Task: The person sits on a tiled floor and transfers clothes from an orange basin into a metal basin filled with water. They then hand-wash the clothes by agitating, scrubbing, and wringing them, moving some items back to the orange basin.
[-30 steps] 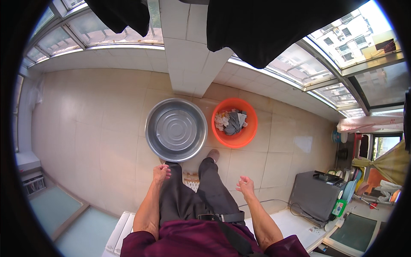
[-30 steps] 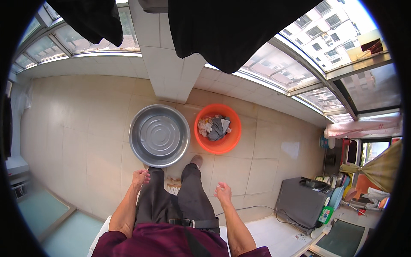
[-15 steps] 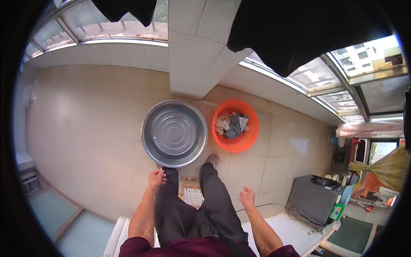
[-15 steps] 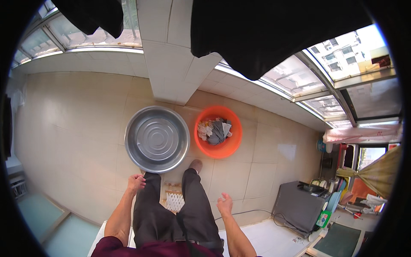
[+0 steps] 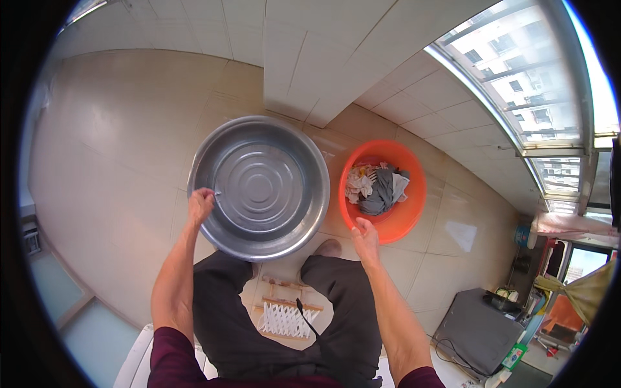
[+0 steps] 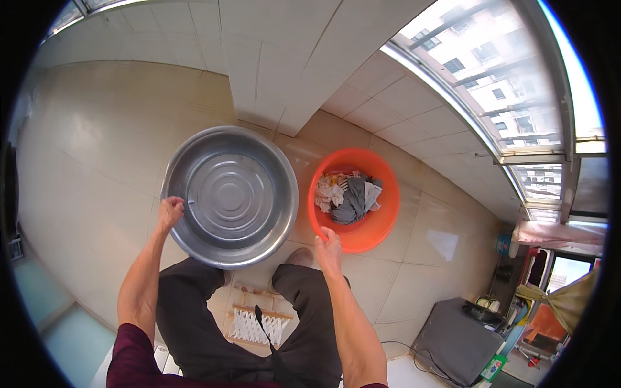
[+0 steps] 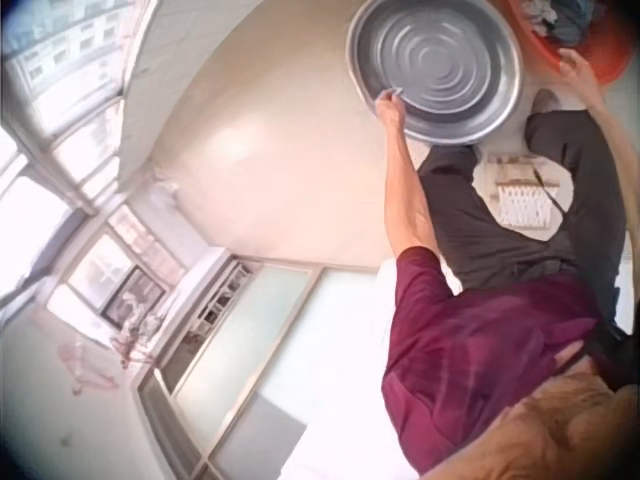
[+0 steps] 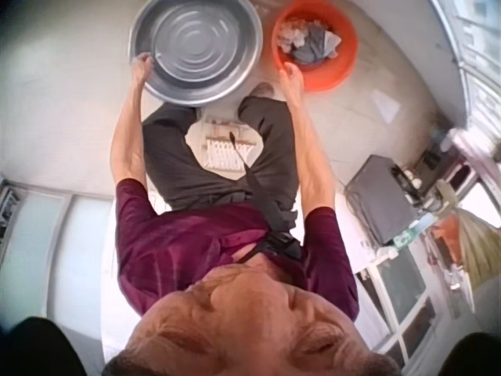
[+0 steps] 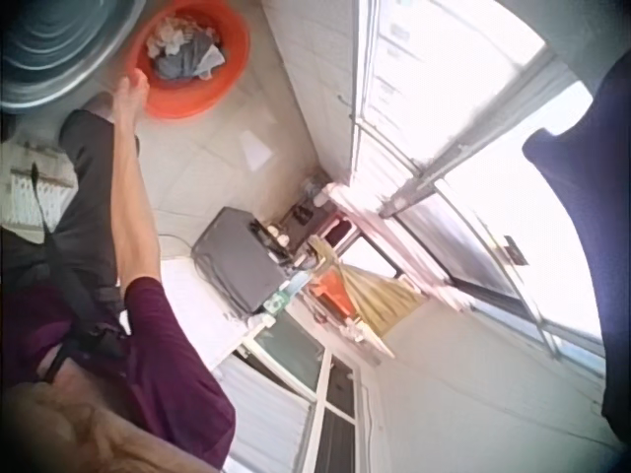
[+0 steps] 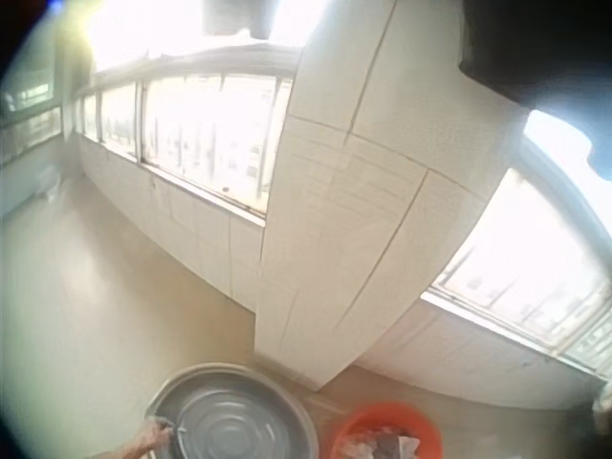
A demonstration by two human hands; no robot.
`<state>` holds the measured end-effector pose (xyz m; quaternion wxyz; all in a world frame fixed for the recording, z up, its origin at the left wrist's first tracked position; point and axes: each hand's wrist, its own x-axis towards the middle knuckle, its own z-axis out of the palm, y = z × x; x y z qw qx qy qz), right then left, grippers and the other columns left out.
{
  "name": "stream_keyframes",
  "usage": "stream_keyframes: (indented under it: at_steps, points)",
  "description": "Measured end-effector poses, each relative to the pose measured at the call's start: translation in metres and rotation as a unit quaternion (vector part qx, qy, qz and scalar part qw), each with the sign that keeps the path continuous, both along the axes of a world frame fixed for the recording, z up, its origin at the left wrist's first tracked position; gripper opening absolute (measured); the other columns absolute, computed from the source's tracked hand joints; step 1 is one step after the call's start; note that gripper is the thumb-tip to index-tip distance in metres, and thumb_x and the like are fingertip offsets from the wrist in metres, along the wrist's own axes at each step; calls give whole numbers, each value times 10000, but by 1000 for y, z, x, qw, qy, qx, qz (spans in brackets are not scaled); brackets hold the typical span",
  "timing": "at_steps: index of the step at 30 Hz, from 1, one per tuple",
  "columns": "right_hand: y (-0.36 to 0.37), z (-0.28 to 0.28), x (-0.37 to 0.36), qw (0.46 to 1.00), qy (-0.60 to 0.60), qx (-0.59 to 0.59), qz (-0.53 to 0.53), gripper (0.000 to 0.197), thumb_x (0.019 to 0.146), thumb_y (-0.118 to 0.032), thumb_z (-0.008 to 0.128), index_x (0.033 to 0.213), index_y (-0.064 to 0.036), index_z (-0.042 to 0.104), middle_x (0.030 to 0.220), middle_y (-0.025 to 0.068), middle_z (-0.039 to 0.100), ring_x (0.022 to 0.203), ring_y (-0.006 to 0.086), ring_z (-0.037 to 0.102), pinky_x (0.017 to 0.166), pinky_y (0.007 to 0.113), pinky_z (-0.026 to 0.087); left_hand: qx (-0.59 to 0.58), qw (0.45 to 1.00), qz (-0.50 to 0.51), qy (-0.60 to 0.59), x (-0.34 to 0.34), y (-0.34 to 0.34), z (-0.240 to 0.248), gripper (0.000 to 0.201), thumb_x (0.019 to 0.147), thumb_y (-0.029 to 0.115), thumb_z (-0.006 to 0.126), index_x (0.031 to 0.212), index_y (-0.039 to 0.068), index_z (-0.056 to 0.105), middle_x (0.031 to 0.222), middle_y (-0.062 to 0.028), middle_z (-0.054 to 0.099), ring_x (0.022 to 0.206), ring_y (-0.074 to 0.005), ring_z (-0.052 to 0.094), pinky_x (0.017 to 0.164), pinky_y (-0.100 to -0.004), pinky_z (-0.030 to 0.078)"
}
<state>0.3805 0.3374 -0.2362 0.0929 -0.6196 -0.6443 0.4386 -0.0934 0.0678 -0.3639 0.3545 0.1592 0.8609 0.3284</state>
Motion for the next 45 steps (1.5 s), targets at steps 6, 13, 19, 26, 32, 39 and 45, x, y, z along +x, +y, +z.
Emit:
stream_keyframes:
  at_steps: [6,13,19,26,32,39,45]
  points:
    - [53,-85,-45,990,-25,-94,103,445,929,-176,714,1335,-2,659,1090,143,737,968,237,701,888,371,547,-15,967,-131,218,-80,24,-52,212,919,136,644,1069,20,738,1004,-206,768,972,-394,740,881,-478,581]
    - [109,-83,-83,960,31,92,263,429,950,-204,715,1344,-42,663,1097,153,710,823,159,672,764,346,561,-92,939,-105,313,-80,2,-85,543,887,109,692,1408,147,545,1271,-236,643,1181,-442,640,978,-521,539]
    - [127,-158,27,956,-125,198,174,467,933,-226,720,1359,-57,632,1322,270,592,1161,421,637,1004,487,518,-91,941,-143,292,-63,-25,-96,819,844,72,715,1579,187,375,1346,-269,618,1262,-474,598,1029,-534,525]
    - [50,-226,150,957,-236,50,159,681,1042,-624,459,1196,-13,719,1188,322,702,1101,482,677,972,559,529,-73,964,-156,203,-96,-23,-48,596,849,160,753,1401,-25,623,1170,-238,735,1079,-360,717,962,-448,565]
    - [20,-190,158,951,-268,-3,156,736,1064,-623,382,1061,-9,788,996,308,738,1039,497,697,939,570,533,17,968,-132,212,-27,24,129,505,954,184,702,1415,-6,617,1152,-186,739,966,-248,713,898,-400,574]
    - [-19,-215,231,947,-181,30,265,497,959,-553,645,1047,-99,825,987,275,756,973,467,733,868,538,581,103,931,-264,230,100,35,249,480,942,26,685,1415,64,614,1550,-126,547,1128,-252,671,960,-394,567]
    - [0,-136,156,876,-288,317,222,1038,749,-419,918,1586,-106,389,1668,231,257,1540,470,261,1150,658,371,36,836,-418,353,207,4,294,608,794,-3,847,1359,118,656,1599,-145,507,1367,-390,590,1058,-492,544]
